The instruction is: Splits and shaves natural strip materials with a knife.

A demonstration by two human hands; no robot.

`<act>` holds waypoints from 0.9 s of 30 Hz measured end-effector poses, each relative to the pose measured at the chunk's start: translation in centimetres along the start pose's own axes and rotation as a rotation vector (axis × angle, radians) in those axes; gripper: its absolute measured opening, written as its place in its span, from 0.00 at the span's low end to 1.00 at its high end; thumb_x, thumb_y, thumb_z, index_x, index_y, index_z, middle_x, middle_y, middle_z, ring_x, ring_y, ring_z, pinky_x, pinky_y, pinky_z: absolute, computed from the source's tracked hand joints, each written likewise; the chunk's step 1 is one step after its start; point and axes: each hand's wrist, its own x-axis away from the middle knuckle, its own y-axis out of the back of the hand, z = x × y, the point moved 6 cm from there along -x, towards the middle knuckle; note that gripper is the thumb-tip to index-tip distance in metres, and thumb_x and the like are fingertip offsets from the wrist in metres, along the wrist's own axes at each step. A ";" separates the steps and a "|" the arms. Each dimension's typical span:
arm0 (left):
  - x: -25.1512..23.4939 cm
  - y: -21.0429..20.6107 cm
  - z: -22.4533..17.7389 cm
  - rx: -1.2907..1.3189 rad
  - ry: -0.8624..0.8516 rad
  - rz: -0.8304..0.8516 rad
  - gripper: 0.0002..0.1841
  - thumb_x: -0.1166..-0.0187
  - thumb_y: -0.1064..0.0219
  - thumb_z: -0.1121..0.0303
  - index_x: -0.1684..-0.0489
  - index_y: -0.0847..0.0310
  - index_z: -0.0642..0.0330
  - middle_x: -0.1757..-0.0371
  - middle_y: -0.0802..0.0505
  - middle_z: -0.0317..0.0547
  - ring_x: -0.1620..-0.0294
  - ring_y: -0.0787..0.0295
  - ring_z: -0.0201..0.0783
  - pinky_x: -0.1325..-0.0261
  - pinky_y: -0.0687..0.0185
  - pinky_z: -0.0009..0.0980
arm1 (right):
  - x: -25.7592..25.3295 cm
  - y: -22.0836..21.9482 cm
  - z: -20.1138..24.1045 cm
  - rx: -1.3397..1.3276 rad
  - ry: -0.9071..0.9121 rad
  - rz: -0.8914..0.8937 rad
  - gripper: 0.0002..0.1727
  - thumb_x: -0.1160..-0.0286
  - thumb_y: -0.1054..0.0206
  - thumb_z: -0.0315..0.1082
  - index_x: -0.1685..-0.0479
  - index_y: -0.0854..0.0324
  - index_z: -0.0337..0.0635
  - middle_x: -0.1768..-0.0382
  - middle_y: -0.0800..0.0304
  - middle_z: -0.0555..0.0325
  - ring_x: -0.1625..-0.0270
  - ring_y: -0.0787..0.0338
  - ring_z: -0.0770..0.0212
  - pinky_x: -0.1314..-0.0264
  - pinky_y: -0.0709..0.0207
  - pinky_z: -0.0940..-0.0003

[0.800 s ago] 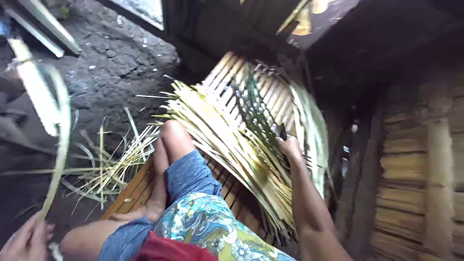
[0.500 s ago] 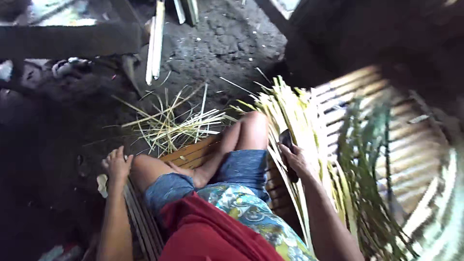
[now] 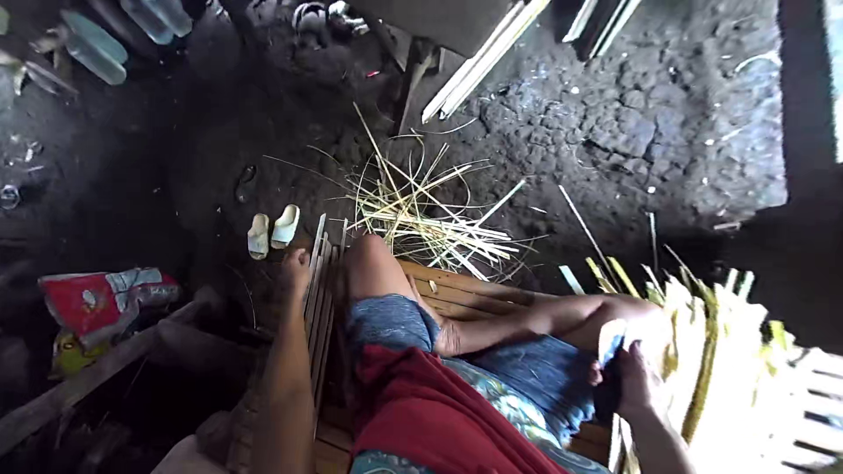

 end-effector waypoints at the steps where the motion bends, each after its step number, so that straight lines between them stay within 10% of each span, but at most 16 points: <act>1: -0.7 -0.3 -1.5 0.036 -0.023 -0.001 0.19 0.09 0.43 0.67 0.27 0.22 0.70 0.29 0.15 0.69 0.24 0.21 0.64 0.19 0.32 0.58 | 0.1 -0.1 0.1 0.005 -0.007 -0.017 0.33 0.07 0.73 0.62 0.59 0.29 0.49 0.89 0.23 0.68 0.90 0.24 0.73 0.89 0.27 0.77; 7: -0.9 -1.7 -5.9 0.052 -0.045 0.053 0.17 0.11 0.44 0.71 0.33 0.18 0.71 0.32 0.13 0.67 0.27 0.18 0.60 0.21 0.29 0.55 | -0.1 0.1 0.6 0.047 -0.012 -0.043 0.33 0.08 0.73 0.63 0.64 0.30 0.51 0.91 0.25 0.69 0.92 0.25 0.73 0.90 0.29 0.78; 21: 7.7 -6.3 0.1 -0.089 -0.011 0.031 0.20 0.13 0.40 0.71 0.23 0.23 0.59 0.29 0.16 0.66 0.26 0.21 0.65 0.25 0.28 0.62 | -1.0 -0.7 1.3 0.102 -0.053 0.016 0.34 0.09 0.72 0.66 0.69 0.30 0.55 0.91 0.25 0.69 0.92 0.27 0.73 0.91 0.31 0.78; 27: 6.9 -5.6 -0.2 -0.026 0.101 0.116 0.15 0.20 0.34 0.75 0.37 0.14 0.63 0.38 0.09 0.65 0.31 0.15 0.65 0.28 0.26 0.64 | -1.3 -0.7 1.0 0.085 -0.045 0.039 0.34 0.09 0.71 0.65 0.70 0.30 0.55 0.91 0.25 0.69 0.92 0.27 0.73 0.91 0.31 0.77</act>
